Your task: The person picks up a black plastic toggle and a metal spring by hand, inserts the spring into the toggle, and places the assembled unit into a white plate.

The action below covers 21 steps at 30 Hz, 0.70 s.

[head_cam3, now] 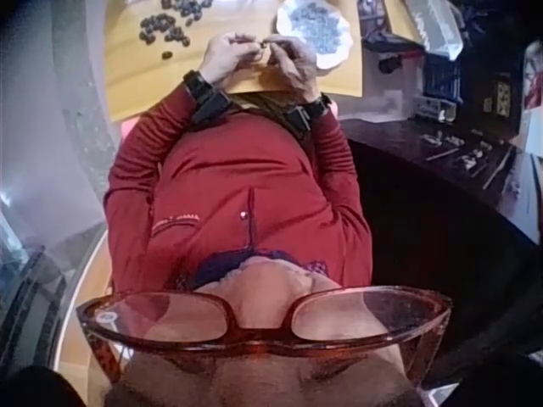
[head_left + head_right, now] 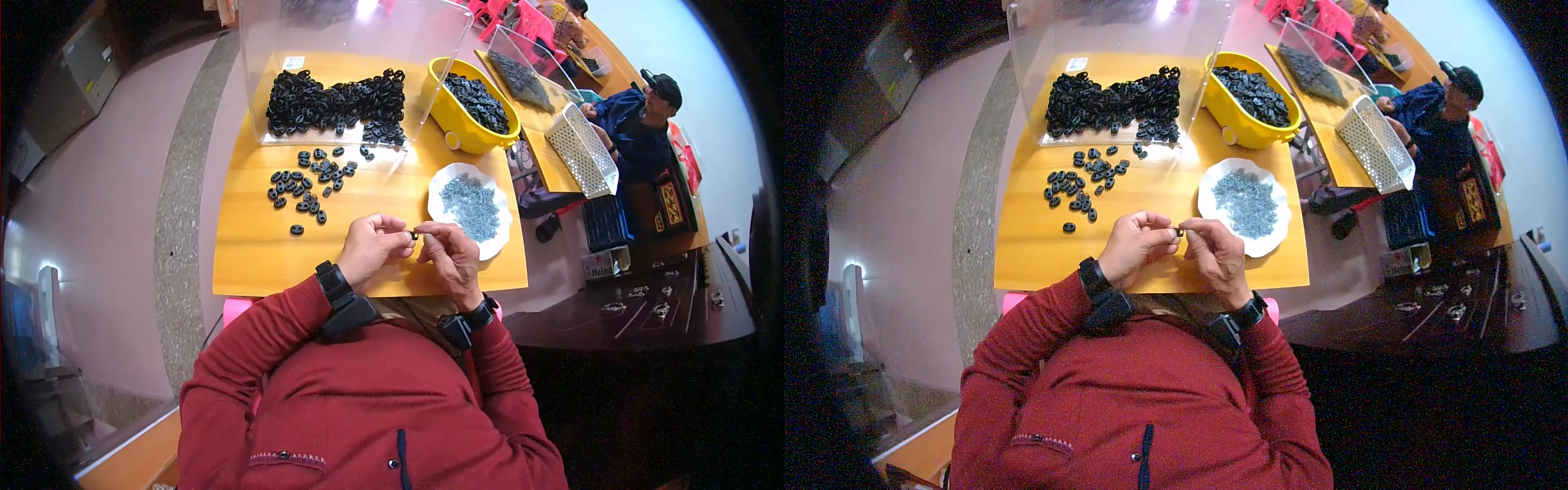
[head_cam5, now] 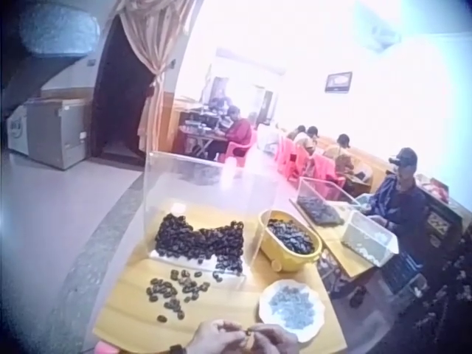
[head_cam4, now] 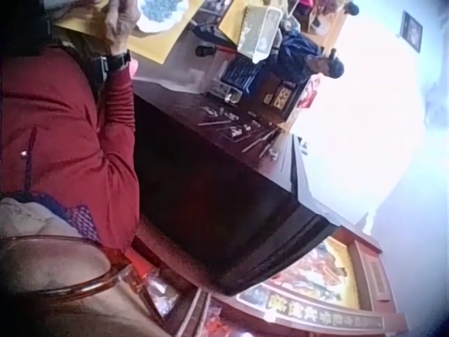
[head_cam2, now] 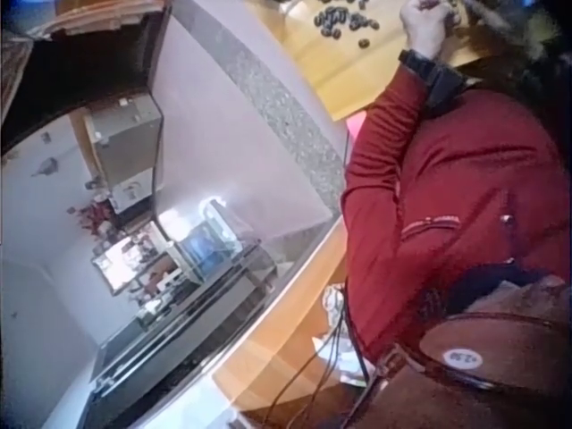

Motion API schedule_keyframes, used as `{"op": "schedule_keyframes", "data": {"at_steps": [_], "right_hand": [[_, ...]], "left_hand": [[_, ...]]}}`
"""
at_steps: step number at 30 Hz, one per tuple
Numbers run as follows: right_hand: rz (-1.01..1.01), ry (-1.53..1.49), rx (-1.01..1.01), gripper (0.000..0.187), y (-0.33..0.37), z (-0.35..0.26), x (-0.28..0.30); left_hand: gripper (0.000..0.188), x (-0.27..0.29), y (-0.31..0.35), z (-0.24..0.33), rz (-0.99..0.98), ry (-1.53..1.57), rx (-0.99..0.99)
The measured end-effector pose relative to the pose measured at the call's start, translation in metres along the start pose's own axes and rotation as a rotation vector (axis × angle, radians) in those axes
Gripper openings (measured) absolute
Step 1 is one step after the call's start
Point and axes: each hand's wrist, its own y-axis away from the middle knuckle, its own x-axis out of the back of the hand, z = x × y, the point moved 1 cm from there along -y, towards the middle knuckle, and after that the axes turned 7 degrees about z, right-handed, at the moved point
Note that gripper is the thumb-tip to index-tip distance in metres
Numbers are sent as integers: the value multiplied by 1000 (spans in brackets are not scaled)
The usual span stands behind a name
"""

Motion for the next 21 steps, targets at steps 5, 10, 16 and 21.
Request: {"op": "schedule_keyframes", "data": {"at_steps": [5, 10, 16, 21], "right_hand": [[29, -93, -88, 14, 1, -2, -4], [67, -139, -114, 14, 3, -2, -7], [77, -146, -156, 15, 4, 4, -6], [71, -180, -172, 15, 5, 4, -7]], "left_hand": [[20, 2, 0, 0, 31, 18, 33], [21, 2, 1, 0, 42, 68, 52], [20, 1, 3, 3, 40, 81, 64], [19, 2, 2, 2, 38, 92, 68]]}}
